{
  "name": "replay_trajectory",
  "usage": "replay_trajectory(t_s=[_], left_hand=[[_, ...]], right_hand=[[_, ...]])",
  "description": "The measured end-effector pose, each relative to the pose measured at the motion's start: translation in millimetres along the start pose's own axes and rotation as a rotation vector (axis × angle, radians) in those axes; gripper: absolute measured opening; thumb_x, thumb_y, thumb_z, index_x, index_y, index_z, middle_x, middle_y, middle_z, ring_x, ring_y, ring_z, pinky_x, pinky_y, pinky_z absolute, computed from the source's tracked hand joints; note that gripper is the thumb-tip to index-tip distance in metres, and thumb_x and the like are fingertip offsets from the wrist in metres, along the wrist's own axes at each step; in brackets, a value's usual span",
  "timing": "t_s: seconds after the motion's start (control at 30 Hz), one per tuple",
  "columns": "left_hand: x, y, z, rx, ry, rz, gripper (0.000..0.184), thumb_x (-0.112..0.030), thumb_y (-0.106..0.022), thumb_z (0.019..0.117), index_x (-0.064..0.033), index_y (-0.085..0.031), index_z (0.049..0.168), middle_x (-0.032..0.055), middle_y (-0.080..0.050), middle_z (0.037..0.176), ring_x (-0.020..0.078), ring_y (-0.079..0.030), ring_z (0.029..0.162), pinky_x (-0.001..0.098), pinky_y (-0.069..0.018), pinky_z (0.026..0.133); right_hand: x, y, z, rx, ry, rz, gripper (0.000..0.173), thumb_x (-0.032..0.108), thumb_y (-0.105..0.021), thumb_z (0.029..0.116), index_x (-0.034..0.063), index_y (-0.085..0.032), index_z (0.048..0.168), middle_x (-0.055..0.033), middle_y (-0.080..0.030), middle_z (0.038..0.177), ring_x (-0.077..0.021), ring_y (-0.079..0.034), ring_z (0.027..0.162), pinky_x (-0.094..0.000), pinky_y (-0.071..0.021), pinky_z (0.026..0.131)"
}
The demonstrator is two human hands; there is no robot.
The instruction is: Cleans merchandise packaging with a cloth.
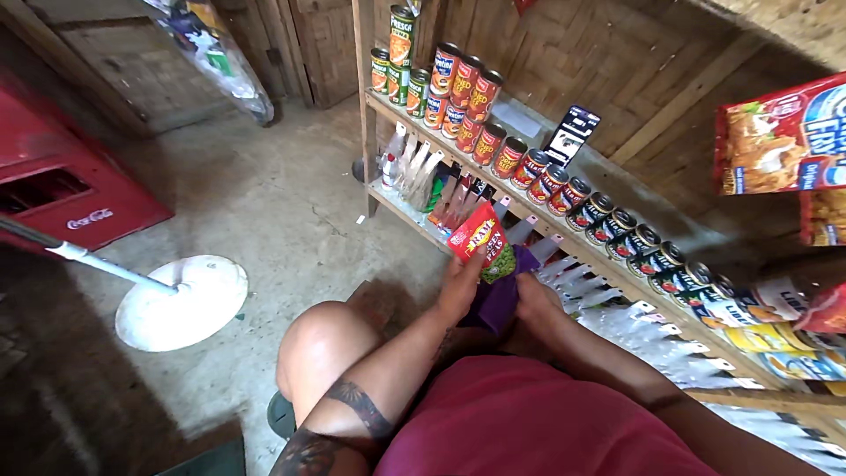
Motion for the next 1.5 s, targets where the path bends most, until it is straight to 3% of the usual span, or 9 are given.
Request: replay_trajectory(t_s=[0.27, 0.43, 0.57, 0.67, 0.77, 0.9, 1.07, 1.3, 1.5], left_hand=[[1.2, -0.3, 1.9, 0.062, 0.038, -0.103, 0.036, -0.028, -0.043, 0.1081, -0.0072, -0.050, 0.137, 0.0048, -0.068, 0.119, 0.0138, -0.065, 0.111, 0.0390, -0.0528, 0.101], [8.0, -1.7, 5.0, 0.071, 0.109, -0.040, 0.042, -0.031, -0.043, 0.1085, -0.0051, -0.048, 0.141, 0.0089, -0.065, 0.127, 0.0171, -0.062, 0.118, 0.0402, -0.0489, 0.107], [19.2, 2.0, 8.8, 0.021, 0.228, 0.023, 0.056, -0.033, -0.040, 0.1097, -0.0154, -0.021, 0.159, 0.0143, -0.056, 0.142, 0.0241, -0.059, 0.126, 0.0440, -0.0484, 0.108], [21.7, 3.5, 9.2, 0.013, 0.302, 0.033, 0.059, -0.040, -0.031, 0.1097, -0.0180, -0.014, 0.163, 0.0138, -0.049, 0.151, 0.0263, -0.058, 0.130, 0.0452, -0.0487, 0.107], [16.1, -5.4, 6.2, 0.116, 0.332, -0.084, 0.061, -0.046, -0.021, 0.1094, -0.0148, -0.015, 0.162, 0.0122, -0.040, 0.159, 0.0260, -0.051, 0.137, 0.0440, -0.0463, 0.109], [14.8, -10.6, 2.7, 0.046, 0.400, -0.246, 0.060, -0.050, -0.013, 0.1081, -0.0085, -0.044, 0.138, 0.0094, -0.065, 0.117, 0.0207, -0.065, 0.106, 0.0404, -0.0545, 0.093], [24.9, -4.7, 0.5, -0.064, 0.462, -0.214, 0.049, -0.038, -0.022, 0.1117, -0.0045, -0.055, 0.123, 0.0112, -0.070, 0.103, 0.0200, -0.070, 0.093, 0.0364, -0.0587, 0.081], [34.7, 1.4, 1.0, -0.169, 0.467, -0.282, 0.037, -0.026, -0.028, 0.1115, -0.0033, -0.057, 0.117, 0.0125, -0.070, 0.097, 0.0215, -0.070, 0.089, 0.0377, -0.0595, 0.079], [32.6, -0.1, 2.5, -0.169, 0.467, -0.278, 0.036, -0.026, -0.029, 0.1115, -0.0037, -0.055, 0.121, 0.0121, -0.069, 0.102, 0.0215, -0.070, 0.092, 0.0373, -0.0589, 0.082]], right_hand=[[5.8, -3.6, -3.7, 0.185, 0.034, 0.178, 0.025, 0.028, -0.042, 0.1073, 0.0113, -0.060, 0.112, -0.0045, -0.072, 0.093, -0.0134, -0.070, 0.089, -0.0343, -0.0605, 0.081], [27.4, 0.9, -2.8, -0.027, 0.140, 0.003, 0.017, 0.013, -0.046, 0.1041, 0.0068, -0.054, 0.118, -0.0054, -0.067, 0.092, -0.0128, -0.067, 0.085, -0.0338, -0.0596, 0.076], [62.7, 3.0, -3.4, -0.220, 0.260, -0.190, 0.022, -0.003, -0.053, 0.0971, 0.0006, -0.056, 0.119, -0.0089, -0.065, 0.094, -0.0136, -0.065, 0.083, -0.0341, -0.0580, 0.074], [81.0, 14.7, 2.8, -0.155, 0.527, -0.344, 0.051, -0.010, -0.066, 0.0828, -0.0026, -0.053, 0.131, -0.0107, -0.065, 0.114, -0.0120, -0.065, 0.101, -0.0337, -0.0570, 0.087], [92.5, 15.2, 4.8, 0.071, 0.963, -0.610, 0.052, 0.000, -0.075, 0.0762, -0.0036, -0.058, 0.125, -0.0128, -0.066, 0.120, -0.0145, -0.065, 0.108, -0.0358, -0.0560, 0.095], [75.0, -2.2, -16.6, 0.291, 1.268, -1.067, 0.032, 0.013, -0.077, 0.0784, 0.0074, -0.074, 0.110, -0.0206, -0.071, 0.103, -0.0357, -0.070, 0.095, -0.0547, -0.0588, 0.080], [48.6, -15.7, -25.5, 0.469, 1.320, -1.250, 0.040, -0.002, -0.069, 0.0828, 0.0170, -0.072, 0.118, -0.0182, -0.071, 0.112, -0.0383, -0.069, 0.103, -0.0556, -0.0579, 0.086], [43.0, -14.6, -25.0, 0.460, 1.383, -1.240, 0.041, -0.003, -0.063, 0.0859, 0.0185, -0.070, 0.121, -0.0163, -0.072, 0.113, -0.0363, -0.069, 0.105, -0.0533, -0.0575, 0.089], [49.0, -8.7, -15.9, 0.384, 1.267, -1.200, 0.051, -0.008, -0.071, 0.0741, 0.0148, -0.072, 0.120, -0.0187, -0.072, 0.112, -0.0388, -0.069, 0.106, -0.0558, -0.0576, 0.087]])
Point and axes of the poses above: each hand's wrist, its own z-axis towards the middle knuckle, its own y-axis out of the back of the hand, x = y × z, the point moved 6 cm from there along z, towards the middle knuckle
